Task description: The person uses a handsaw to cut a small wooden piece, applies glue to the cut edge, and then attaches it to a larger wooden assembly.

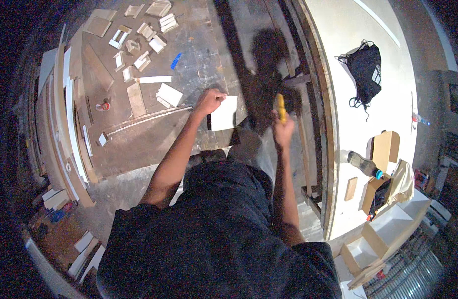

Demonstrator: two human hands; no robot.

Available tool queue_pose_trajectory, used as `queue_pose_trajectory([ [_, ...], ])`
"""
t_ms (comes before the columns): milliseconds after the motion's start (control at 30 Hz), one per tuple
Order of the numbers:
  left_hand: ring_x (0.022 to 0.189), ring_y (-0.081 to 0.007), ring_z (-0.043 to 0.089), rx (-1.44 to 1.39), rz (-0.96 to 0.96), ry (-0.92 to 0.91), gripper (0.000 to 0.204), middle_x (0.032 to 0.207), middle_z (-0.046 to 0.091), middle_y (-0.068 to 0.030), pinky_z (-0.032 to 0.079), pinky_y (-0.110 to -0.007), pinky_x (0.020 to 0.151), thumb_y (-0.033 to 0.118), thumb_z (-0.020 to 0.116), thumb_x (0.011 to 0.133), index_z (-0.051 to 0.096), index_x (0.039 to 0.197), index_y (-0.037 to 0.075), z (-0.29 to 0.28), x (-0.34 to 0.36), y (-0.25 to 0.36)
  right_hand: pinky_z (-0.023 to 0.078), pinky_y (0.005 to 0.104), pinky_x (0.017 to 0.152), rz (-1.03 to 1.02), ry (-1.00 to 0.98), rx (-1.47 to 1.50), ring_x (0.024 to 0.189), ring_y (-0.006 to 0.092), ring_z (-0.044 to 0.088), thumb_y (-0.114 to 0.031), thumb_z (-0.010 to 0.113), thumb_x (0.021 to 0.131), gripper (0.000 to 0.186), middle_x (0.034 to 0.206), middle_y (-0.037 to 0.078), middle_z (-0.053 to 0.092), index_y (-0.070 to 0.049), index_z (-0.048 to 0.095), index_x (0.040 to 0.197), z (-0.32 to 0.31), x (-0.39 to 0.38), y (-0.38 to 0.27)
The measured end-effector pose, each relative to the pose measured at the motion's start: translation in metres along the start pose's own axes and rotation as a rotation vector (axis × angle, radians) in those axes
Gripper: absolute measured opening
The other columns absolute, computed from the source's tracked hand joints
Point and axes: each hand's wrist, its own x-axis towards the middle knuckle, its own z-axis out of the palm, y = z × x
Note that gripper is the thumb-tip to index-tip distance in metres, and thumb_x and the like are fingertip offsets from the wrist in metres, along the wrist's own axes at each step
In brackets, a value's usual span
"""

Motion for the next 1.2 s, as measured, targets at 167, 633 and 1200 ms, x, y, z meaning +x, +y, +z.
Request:
queue_pose_trajectory([
  [167,0.08,-0.0361,0.069,-0.08,0.0,0.133,0.015,0.088,0.071,-0.0166,0.051,-0.047,0.069,0.01,0.065,0.084,0.077,0.094,0.01,0.024,0.004,0.006,0.048,0.0297,0.066,-0.018,-0.196,-0.014,0.071,0.01,0.057,-0.015,0.072,0.091,0.017,0.077,-0.001,0.066,-0.001,0.074,0.102,0.068,0.042,0.044],
  [633,0.091,-0.0335,0.058,0.098,0.012,0.577,0.01,0.091,0.065,-0.0125,0.044,-0.044,0.085,0.007,0.072,0.083,0.075,0.093,0.007,0.04,-0.017,0.035,0.041,0.0269,0.055,0.119,-0.263,-0.181,0.063,0.0061,0.048,-0.016,0.083,0.085,0.026,0.071,-0.005,0.057,-0.003,0.06,0.083,0.116,0.056,0.049],
  [1200,0.101,-0.0314,0.054,0.421,-0.35,0.567,0.021,0.104,0.062,-0.0076,0.039,-0.047,0.09,0.016,0.059,0.096,0.064,0.117,0.015,0.059,-0.006,0.048,0.047,0.0305,0.065,0.148,-0.206,-0.217,0.07,0.0108,0.052,-0.019,0.085,0.081,0.032,0.078,0.0,0.062,0.001,0.062,0.089,0.114,0.054,0.046],
])
